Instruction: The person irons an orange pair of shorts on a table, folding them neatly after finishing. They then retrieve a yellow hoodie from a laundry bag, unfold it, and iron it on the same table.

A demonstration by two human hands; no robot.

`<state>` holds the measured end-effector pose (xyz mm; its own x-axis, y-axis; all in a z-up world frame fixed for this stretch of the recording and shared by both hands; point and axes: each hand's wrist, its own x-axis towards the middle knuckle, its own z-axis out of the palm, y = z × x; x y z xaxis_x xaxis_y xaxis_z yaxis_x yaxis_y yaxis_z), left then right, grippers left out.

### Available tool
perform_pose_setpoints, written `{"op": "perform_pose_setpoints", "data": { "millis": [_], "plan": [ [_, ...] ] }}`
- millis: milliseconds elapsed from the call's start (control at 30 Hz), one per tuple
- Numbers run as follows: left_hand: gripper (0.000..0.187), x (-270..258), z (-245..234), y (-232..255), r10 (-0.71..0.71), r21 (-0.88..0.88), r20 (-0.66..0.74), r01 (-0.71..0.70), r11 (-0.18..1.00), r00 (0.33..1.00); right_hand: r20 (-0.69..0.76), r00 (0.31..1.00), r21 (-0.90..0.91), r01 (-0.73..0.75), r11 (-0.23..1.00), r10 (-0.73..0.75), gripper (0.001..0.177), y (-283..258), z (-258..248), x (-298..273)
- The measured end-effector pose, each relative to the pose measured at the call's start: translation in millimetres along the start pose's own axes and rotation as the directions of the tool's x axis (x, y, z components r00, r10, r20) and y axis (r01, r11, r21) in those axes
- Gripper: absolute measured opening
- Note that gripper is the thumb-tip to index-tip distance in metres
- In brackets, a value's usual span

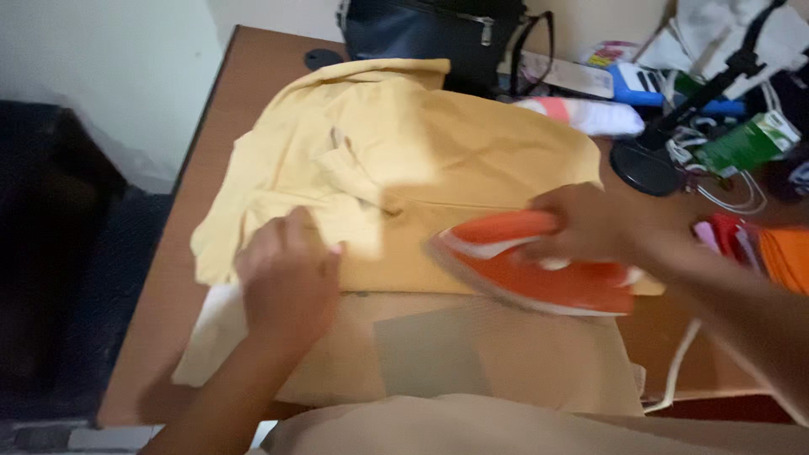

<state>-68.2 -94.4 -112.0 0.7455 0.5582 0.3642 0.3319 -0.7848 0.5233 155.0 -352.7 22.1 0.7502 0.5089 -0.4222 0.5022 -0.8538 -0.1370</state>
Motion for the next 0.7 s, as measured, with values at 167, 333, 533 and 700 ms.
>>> {"op": "perform_pose_setpoints", "data": {
  "millis": [167, 333, 533, 700],
  "plan": [
    [0.089, -10.7, 27.5, -26.0, 0.088, 0.318, -0.047, -0.068, 0.945, 0.995, -0.211, 0.946, -0.203, 0.206, 0.957, -0.248, 0.068, -50.1, 29.6, -6.2],
    [0.091, -19.6, 34.8, -30.9, 0.036, 0.301, -0.027, -0.026, 0.953, 0.999, -0.218, 0.967, -0.09, 0.115, 0.989, -0.132, 0.061, -61.1, 1.9, 22.6],
    [0.092, -17.4, 36.7, -35.6, 0.011, 0.308, 0.017, -0.016, 0.951, 1.0, -0.186, 0.965, -0.189, 0.147, 0.971, -0.183, 0.063, -40.8, 13.3, 17.7],
    [0.097, -3.1, 30.0, -29.9, -0.107, 0.302, 0.161, 0.054, 0.952, 0.981, -0.313, 0.949, -0.151, 0.002, 0.989, -0.05, 0.084, 5.5, 6.9, 49.9]
  ]
}}
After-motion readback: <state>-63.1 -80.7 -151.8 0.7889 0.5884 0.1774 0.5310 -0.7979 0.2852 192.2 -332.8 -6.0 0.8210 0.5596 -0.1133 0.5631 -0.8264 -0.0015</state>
